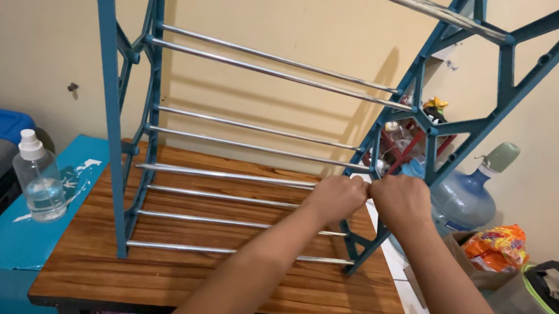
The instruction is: The person repeatedly inserts and removes metal rods from a blue metal rack frame on a wooden table. They handle the rods one at a time, placing them into slots and then taking them out again, without completing a final assembled state.
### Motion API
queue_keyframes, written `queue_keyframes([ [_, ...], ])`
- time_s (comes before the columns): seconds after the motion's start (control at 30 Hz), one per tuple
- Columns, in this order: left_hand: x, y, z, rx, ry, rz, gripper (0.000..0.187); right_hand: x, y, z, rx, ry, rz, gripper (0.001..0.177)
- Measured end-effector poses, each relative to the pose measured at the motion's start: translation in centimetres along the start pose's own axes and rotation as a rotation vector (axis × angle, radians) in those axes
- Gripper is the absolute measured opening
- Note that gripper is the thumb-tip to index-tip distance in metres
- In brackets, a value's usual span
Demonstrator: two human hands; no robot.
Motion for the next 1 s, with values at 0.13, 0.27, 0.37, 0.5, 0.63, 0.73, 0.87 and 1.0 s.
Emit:
queue_keyframes([
  [0.13, 0.5, 0.8, 0.6, 0.111, 0.068, -0.079, 0.014, 0.1, 0.0, 0.1, -0.015, -0.013, 0.004, 0.019],
  [0.27, 0.2, 2.3, 1.3, 0.308, 0.195, -0.120, 0.019, 0.0, -0.4, 0.2, -0.015, -0.023, 0.003, 0.017],
  [0.37, 0.4, 2.7, 1.8, 0.388, 0.311, -0.214, 0.019, 0.0, -0.4, 0.2, -0.021, -0.031, 0.013, 0.016],
  [0.5, 1.8, 1.3, 4.2, 0.553, 0.303, -0.300, 0.019, 0.0, 0.1, 0.2, 0.007, -0.026, 0.001, 0.017],
  [0.63, 2.8, -0.3, 5.7, 0.841, 0.250, -0.383, 0.023, 0.1, 0.4, 0.2, 0.063, -0.039, 0.044, 0.025],
  [0.73, 2.2, 0.1, 4.7, 0.659, 0.282, -0.298, 0.016, 0.1, 0.3, 0.3, 0.063, -0.041, 0.027, 0.015],
  [0.87, 0.5, 2.5, 1.0, 0.075, 0.109, -0.154, 0.010, 0.1, 0.1, 0.3, -0.049, -0.020, 0.034, 0.012],
  [1.0, -0.3, 3.2, -0.6, -0.130, -0.047, 0.133, 0.011, 0.0, -0.4, 0.2, 0.015, -0.037, 0.010, 0.014],
])
Point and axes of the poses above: each hand's wrist, its own z-axis towards the middle knuckle, its own y-axis out of the back of the hand, x = y × z, the point moved 2 cm from there along z, towards the middle knuckle, and after that the axes turned 8 degrees about y, right-handed, at the moved point
